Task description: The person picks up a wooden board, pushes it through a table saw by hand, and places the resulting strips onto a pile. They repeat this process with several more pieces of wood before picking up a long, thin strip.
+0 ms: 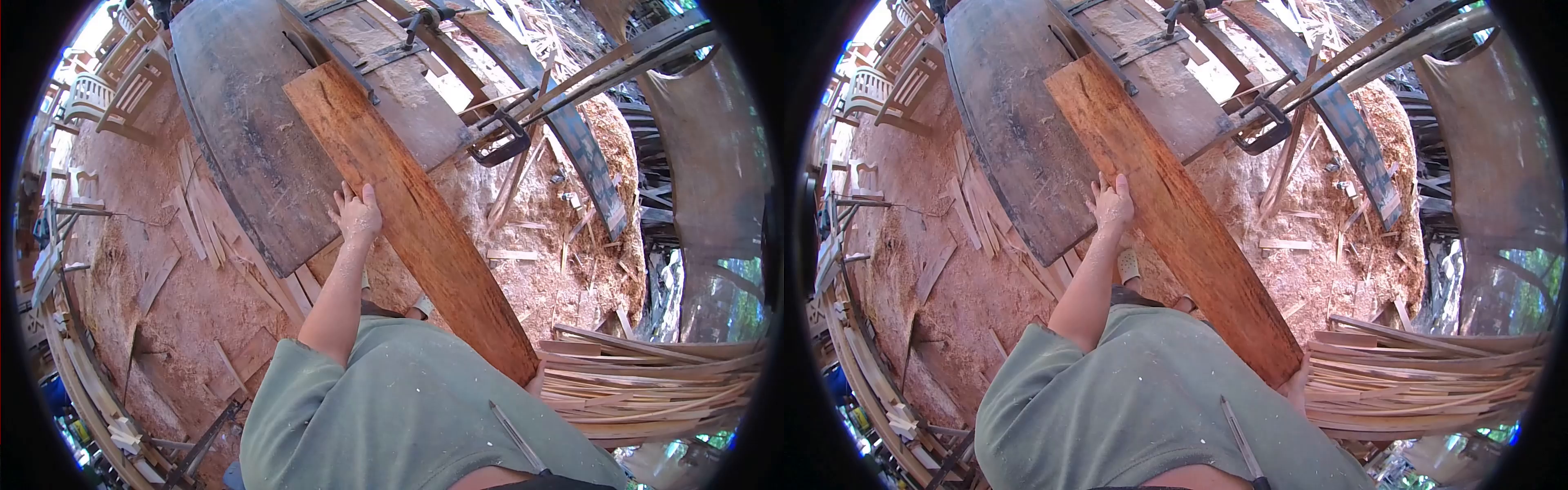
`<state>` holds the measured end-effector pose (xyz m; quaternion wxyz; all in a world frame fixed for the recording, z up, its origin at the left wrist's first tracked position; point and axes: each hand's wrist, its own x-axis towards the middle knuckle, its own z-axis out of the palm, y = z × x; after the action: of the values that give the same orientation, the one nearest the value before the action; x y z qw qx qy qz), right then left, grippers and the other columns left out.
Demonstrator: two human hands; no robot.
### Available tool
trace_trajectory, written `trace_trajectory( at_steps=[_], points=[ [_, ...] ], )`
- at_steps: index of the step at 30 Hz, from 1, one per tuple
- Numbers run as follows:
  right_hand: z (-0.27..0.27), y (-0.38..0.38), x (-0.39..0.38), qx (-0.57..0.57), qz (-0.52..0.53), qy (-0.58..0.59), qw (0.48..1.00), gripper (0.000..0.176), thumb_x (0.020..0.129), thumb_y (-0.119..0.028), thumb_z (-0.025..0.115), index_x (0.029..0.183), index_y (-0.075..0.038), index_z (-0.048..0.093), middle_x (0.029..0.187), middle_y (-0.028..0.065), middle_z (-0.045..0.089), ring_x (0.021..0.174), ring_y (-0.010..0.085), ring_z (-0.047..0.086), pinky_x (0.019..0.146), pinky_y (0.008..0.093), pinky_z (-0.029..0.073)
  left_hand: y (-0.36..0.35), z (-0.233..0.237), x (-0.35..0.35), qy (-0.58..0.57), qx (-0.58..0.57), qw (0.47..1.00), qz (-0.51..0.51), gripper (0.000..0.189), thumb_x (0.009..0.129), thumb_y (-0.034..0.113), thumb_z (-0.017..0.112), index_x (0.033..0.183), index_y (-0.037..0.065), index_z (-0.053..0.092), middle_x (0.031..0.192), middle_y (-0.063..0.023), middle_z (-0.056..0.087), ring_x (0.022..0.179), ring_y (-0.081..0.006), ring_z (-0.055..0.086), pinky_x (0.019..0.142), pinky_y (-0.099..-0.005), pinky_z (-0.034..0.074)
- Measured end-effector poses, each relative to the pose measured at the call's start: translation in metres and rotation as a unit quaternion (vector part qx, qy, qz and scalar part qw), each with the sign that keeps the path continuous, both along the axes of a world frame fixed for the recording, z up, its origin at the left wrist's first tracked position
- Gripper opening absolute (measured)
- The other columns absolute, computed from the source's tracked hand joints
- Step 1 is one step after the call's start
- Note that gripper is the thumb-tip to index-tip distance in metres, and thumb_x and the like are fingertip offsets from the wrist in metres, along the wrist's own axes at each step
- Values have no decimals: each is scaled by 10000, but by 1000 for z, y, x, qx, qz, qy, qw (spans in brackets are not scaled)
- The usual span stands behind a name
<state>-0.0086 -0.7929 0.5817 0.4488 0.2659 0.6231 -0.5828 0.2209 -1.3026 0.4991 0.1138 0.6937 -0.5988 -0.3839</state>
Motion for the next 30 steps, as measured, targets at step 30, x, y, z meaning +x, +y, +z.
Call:
trace_trajectory(
  at_steps=[30],
  points=[
    [-34, -4, -8, 38, 18, 101, 994, 759, 950, -677, 425, 1429, -92, 492, 1436, 133, 529, 1310, 341, 501, 1107, 494, 399, -34, 8, 4, -11, 20, 1000, 20, 769, 1032, 544, 231, 1560, -10, 156, 1640, -132, 182, 1526, -283, 105, 1224, -512, 12]
  ],
)
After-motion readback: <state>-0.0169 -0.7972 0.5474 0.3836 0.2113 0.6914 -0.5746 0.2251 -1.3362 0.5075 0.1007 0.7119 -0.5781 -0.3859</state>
